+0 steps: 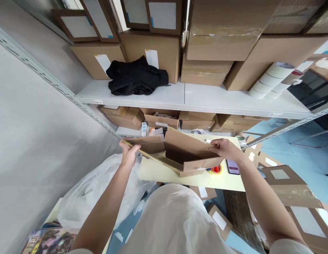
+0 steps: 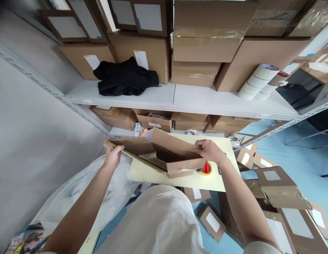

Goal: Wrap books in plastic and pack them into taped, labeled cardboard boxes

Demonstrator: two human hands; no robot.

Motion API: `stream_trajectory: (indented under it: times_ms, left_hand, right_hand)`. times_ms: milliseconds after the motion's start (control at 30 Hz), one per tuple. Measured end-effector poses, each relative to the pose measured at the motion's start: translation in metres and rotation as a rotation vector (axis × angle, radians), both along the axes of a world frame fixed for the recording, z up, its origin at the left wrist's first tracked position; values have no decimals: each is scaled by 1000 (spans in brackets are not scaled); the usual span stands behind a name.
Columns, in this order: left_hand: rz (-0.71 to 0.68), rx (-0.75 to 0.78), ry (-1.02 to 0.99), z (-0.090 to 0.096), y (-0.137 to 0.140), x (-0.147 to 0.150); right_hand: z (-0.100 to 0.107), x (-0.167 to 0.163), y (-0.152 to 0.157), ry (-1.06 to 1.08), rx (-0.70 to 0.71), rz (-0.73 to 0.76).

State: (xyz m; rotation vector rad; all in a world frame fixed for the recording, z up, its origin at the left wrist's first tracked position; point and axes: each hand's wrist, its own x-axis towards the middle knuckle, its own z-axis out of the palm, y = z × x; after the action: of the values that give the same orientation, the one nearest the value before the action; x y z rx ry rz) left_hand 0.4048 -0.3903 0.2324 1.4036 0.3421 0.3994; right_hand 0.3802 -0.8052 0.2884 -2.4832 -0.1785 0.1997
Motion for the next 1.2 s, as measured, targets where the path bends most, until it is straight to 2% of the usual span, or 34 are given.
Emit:
stream_trajectory:
  times_ms: [67, 200, 367, 533, 633, 767, 900, 967, 1033, 1100, 1200]
  left_hand:
    - [-52, 18, 50, 3, 4, -5]
    - [-202, 100, 146, 16, 12, -21]
    - [-401, 268, 339, 40, 24, -37]
    - [-553, 392, 503, 61, 43, -32]
    - [-710, 697, 635, 73, 42, -21]
    - [-824, 1164, 633, 83, 12, -10]
    - [-824, 1574, 590, 83, -22, -7]
    - [-768, 1699, 600, 81, -30, -5]
    - [-730, 1730, 624, 78, -31, -1]
    - [-730, 1711, 661, 74, -30, 2]
    - [-776, 1667, 679, 66, -25, 5]
  right_hand:
    - [0, 4, 8, -92, -121, -67]
    - [-4, 17, 12, -162, -199, -158]
    - [-6, 38, 15, -183, -208, -97]
    - [-8, 51, 21, -224, -167, -48]
    - [-10, 57, 23, -225, -156, -24]
    - [-10, 63, 30, -248, -209, -30]
    - [-9, 62, 38, -255, -235, -19]
    - [-9, 55, 43, -264, -249, -114]
    - [-12, 42, 48, -279, -244, -292]
    - [-21, 26, 56, -247, -171, -427]
    - [-43, 7, 71, -95, 8, -434]
